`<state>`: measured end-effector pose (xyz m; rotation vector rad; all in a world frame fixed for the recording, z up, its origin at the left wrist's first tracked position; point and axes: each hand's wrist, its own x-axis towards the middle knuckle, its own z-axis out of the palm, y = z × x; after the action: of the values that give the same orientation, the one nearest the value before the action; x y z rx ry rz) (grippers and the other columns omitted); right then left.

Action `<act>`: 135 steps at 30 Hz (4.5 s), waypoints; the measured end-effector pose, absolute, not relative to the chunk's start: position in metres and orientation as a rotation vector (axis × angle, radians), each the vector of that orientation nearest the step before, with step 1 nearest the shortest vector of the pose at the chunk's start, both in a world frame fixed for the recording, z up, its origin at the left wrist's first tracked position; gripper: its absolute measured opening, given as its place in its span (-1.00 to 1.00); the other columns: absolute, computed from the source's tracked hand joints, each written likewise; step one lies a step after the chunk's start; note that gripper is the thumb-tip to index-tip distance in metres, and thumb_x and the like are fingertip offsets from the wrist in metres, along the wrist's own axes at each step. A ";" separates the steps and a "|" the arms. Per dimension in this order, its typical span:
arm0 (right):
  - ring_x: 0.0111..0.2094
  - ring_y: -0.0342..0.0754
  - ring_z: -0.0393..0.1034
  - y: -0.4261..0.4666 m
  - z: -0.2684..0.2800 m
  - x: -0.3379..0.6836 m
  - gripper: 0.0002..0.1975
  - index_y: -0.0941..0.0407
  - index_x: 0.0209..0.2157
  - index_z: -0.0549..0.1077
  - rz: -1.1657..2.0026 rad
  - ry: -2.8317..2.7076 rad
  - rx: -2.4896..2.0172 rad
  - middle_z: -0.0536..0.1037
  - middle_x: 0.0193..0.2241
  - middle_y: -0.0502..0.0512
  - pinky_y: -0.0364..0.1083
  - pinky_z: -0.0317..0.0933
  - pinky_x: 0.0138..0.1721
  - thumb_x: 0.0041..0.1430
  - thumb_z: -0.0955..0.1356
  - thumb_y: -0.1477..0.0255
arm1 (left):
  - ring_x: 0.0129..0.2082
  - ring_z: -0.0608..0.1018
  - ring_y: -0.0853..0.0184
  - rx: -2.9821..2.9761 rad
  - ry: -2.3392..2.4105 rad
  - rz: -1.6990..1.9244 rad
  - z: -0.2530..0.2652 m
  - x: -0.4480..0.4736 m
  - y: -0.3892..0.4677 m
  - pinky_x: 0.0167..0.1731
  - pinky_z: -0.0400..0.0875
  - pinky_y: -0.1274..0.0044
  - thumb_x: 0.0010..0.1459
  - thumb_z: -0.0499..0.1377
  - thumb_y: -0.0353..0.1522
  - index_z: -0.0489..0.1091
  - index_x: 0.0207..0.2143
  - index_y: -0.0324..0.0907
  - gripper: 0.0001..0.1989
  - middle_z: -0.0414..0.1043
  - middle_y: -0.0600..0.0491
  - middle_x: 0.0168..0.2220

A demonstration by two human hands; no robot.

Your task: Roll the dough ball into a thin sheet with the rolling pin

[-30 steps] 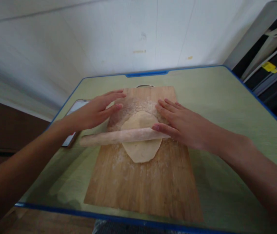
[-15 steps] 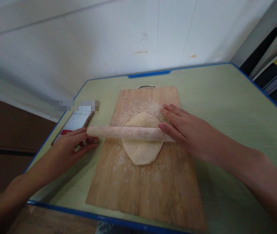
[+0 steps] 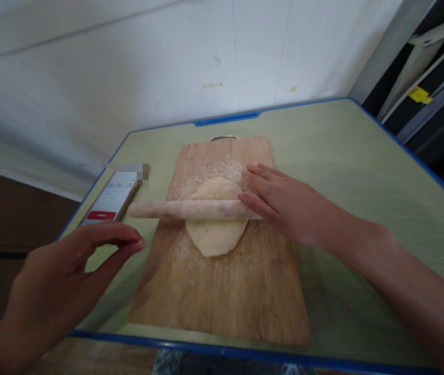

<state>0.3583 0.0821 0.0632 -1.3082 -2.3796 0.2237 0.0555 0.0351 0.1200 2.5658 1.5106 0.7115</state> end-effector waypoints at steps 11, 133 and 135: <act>0.21 0.12 0.21 0.082 0.078 0.351 -0.45 0.18 0.04 0.44 0.225 -2.445 -1.243 0.44 0.11 0.25 0.22 0.13 0.19 0.36 0.04 0.17 | -0.47 0.57 0.39 3.092 0.663 0.756 0.112 0.114 0.056 -0.48 0.47 0.56 0.32 -0.03 -0.50 0.39 -0.31 -0.15 -0.77 0.55 0.11 -0.48; -0.03 0.18 0.47 0.023 0.078 0.326 -0.32 0.42 0.01 0.36 -0.511 -2.425 -1.411 0.50 -0.01 0.50 0.12 0.41 -0.11 0.36 -0.01 0.13 | 0.34 0.09 0.08 2.728 1.427 -0.026 0.104 0.097 0.081 0.29 -0.08 0.14 0.34 -0.36 -0.03 0.04 0.29 -0.40 -0.26 0.07 -0.23 0.31; -0.05 0.19 0.48 0.020 0.079 0.326 -0.31 0.44 0.03 0.35 -0.521 -2.424 -1.405 0.50 -0.03 0.52 0.11 0.43 -0.14 0.36 -0.01 0.12 | 0.33 0.12 0.10 2.739 1.416 0.000 0.104 0.096 0.079 0.29 -0.08 0.16 0.34 -0.35 -0.04 0.06 0.28 -0.39 -0.27 0.09 -0.22 0.31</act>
<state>0.3257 0.0200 0.0789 -1.4050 -2.4241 -0.5210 0.0964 0.0786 0.1041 2.7391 1.4161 -0.0003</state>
